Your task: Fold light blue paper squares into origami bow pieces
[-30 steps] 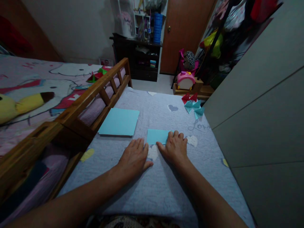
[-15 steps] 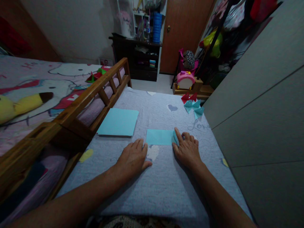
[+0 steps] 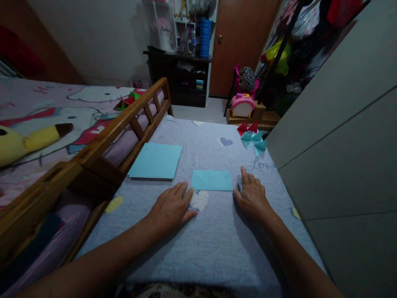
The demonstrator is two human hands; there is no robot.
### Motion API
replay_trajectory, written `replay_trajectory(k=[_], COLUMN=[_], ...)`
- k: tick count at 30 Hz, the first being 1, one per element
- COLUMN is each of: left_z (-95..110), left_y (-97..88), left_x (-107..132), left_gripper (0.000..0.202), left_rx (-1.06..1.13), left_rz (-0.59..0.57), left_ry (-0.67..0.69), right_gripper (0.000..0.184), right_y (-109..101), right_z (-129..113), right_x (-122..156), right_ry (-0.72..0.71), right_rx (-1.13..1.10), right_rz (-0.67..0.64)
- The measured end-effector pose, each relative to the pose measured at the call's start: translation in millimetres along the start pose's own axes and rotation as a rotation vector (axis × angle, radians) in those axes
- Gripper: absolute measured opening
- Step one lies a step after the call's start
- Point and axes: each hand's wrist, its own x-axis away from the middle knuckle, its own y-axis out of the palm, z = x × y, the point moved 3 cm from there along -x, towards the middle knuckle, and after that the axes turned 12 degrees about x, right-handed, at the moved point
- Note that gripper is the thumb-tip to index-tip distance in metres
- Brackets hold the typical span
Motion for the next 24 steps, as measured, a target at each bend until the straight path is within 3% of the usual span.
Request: replay_trajectory(k=[6,10,18,24], left_z=[15.6,19.2,15.0,12.0], left_y=[-0.9,2.6,-7.6,-9.7], left_x=[-9.4,-15.5,-15.1,-12.3], left_gripper=[0.059,0.05,0.036,0.03], left_rx=[0.018,0.019,0.023,0.034], left_rz=[0.051,-0.004,0.005,-0.035], left_ry=[0.14,0.126,0.11,0.065], right_gripper=[0.06,0.057,0.055,0.056], right_y=[-11.9,-9.7,-2.6,4.0], right_z=[-56.6,-78.4,-70.8,-39.9], right_x=[20.3,28.9,33.0,39.4], right_ry=[-0.382,-0.448,-0.432,-0.35], right_rx=[-0.071,-0.099,-0.074,0.009], right_rz=[-0.016,-0.035,0.011,0.046])
